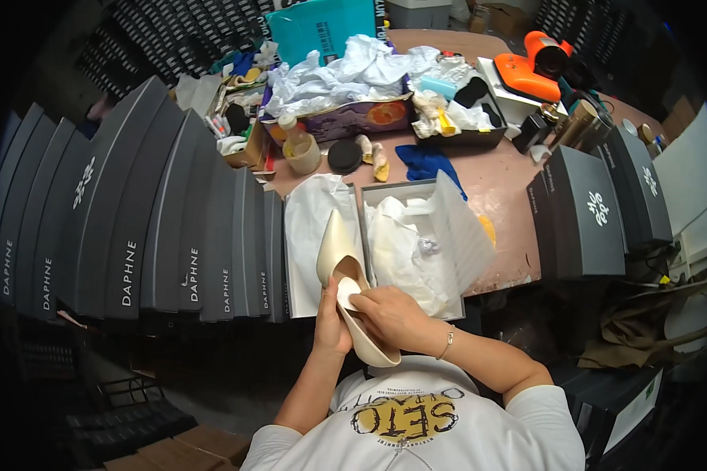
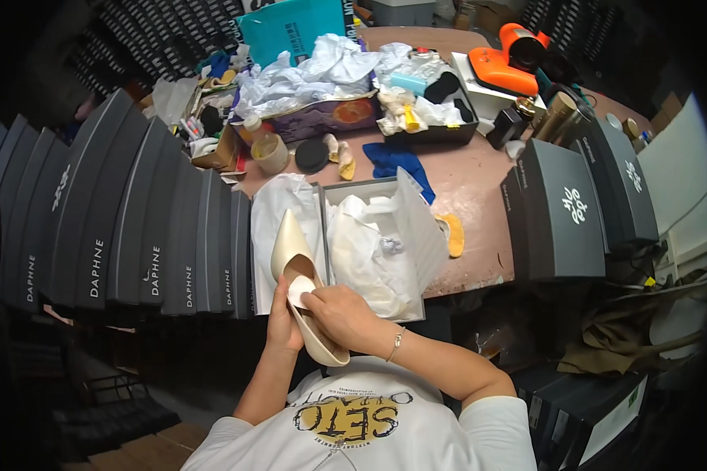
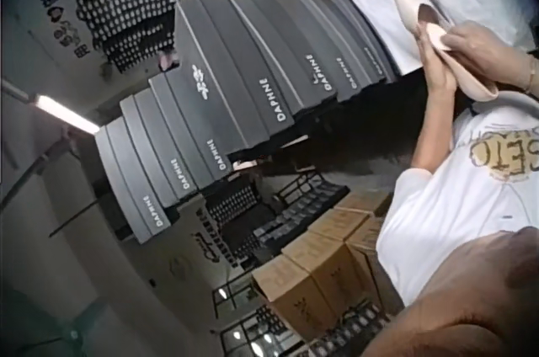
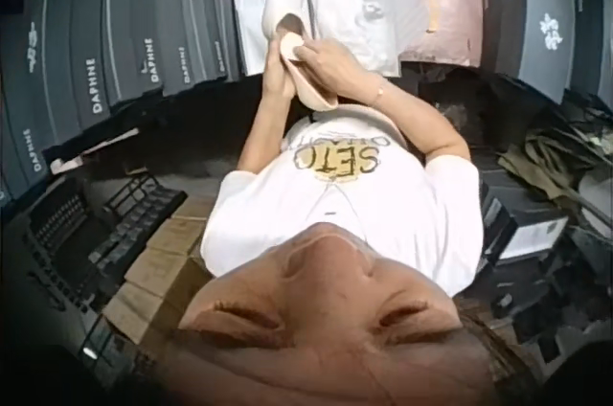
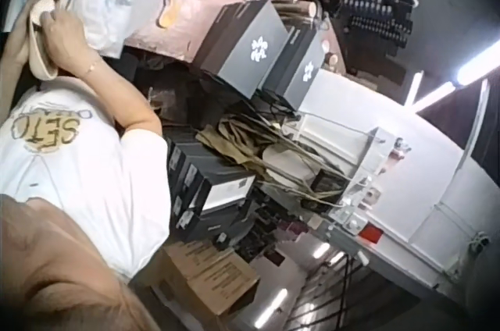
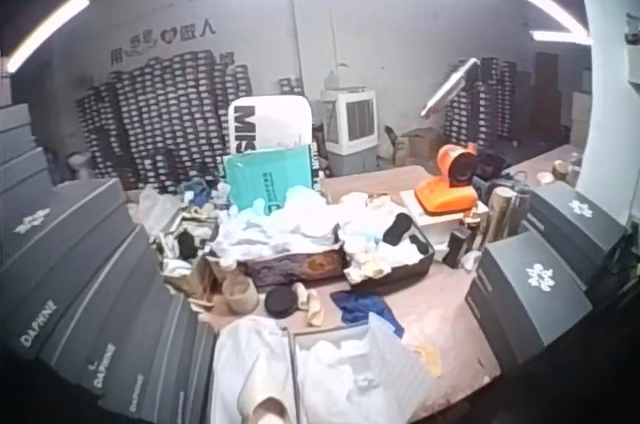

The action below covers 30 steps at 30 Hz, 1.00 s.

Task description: The person is cleaning and packaging shoes into boxes using protective paper and foam inserts.

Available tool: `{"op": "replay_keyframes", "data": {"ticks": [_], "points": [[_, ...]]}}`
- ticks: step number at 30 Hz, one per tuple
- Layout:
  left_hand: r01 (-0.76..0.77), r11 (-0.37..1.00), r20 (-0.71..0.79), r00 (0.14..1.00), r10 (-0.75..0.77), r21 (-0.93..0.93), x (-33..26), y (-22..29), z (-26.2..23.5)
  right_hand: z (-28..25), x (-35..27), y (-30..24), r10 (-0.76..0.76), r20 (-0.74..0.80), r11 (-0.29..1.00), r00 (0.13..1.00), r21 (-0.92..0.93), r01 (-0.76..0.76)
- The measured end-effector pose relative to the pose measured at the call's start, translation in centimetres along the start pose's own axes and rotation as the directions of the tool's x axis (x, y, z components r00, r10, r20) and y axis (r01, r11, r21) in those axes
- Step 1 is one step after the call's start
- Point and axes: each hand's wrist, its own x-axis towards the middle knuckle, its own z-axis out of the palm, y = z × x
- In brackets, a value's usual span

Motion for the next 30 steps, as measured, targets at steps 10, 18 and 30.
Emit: {"op": "replay_keyframes", "data": {"ticks": [10, 18, 30], "points": [[0.064, 0.989, 0.119, 0.992, -0.049, -0.132, 0.3, 0.5, 0.3, -0.4, 3.9, 1.3, -0.188, -0.158, 0.979, 0.969, -0.113, 0.172], [-0.028, 1.000, 0.030, 0.999, 0.028, 0.005, 0.1, 0.0, 1.0, 0.8, 5.3, 2.6, -0.061, -0.068, 0.994, 0.996, -0.094, 0.054], [0.208, 0.965, 0.265, 0.951, -0.161, -0.160, -0.7, -0.3, -0.8, -3.1, 4.8, 5.6, 0.239, 0.097, 0.966, 0.966, 0.074, -0.246]]}}
